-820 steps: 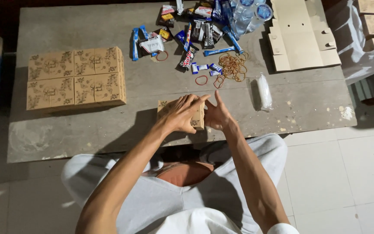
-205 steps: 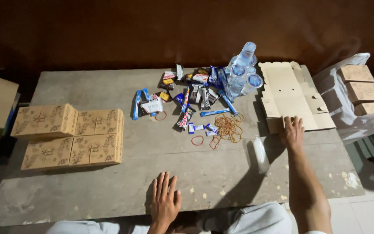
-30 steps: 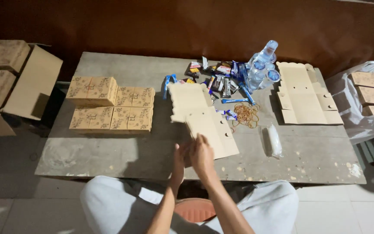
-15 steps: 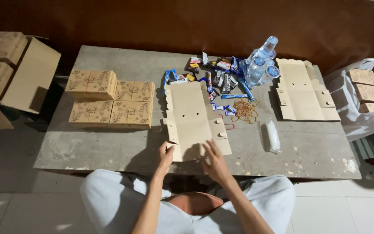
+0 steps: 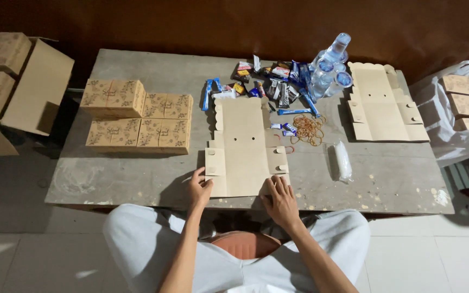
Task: Folding a pre-cut cardboard sheet into a small box on a table.
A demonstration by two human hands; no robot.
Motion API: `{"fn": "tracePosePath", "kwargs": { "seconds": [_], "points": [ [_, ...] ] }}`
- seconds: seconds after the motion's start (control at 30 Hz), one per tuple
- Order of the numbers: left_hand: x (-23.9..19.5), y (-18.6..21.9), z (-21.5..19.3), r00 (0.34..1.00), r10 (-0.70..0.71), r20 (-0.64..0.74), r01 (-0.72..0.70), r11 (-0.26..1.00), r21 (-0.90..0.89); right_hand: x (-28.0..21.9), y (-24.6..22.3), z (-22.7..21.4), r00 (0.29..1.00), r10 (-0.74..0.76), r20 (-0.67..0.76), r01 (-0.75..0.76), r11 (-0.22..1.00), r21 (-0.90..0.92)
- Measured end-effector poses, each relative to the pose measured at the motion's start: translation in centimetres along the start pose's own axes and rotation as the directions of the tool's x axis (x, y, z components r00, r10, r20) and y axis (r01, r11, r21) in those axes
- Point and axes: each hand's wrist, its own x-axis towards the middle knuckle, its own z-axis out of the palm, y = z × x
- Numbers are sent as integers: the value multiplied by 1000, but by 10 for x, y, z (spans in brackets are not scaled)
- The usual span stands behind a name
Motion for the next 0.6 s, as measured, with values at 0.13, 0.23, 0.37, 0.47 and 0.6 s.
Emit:
{"fn": "tracePosePath", "kwargs": {
  "seconds": [0.13,0.23,0.37,0.47,0.6],
  "points": [
    [-5,-1,2,996,56,-69,-57,998,-10,-3,0,-3,998,-35,-44,33,999,-43],
    [-36,51,-9,990,113,-86,-90,966,240,-5,0,-7,993,-84,-87,79,995,-62],
    [-61,98,-7,785,616,64,-521,601,605,-2,-6,-19,994,-68,-87,68,998,1],
    [-75,121,-3,689,679,255,-669,460,584,6,-13,-27,988,-46,-149,54,997,51],
    [-81,109,4,668,581,464,-734,416,537,15,-10,-26,986,-18,-165,37,993,110]
  ]
}}
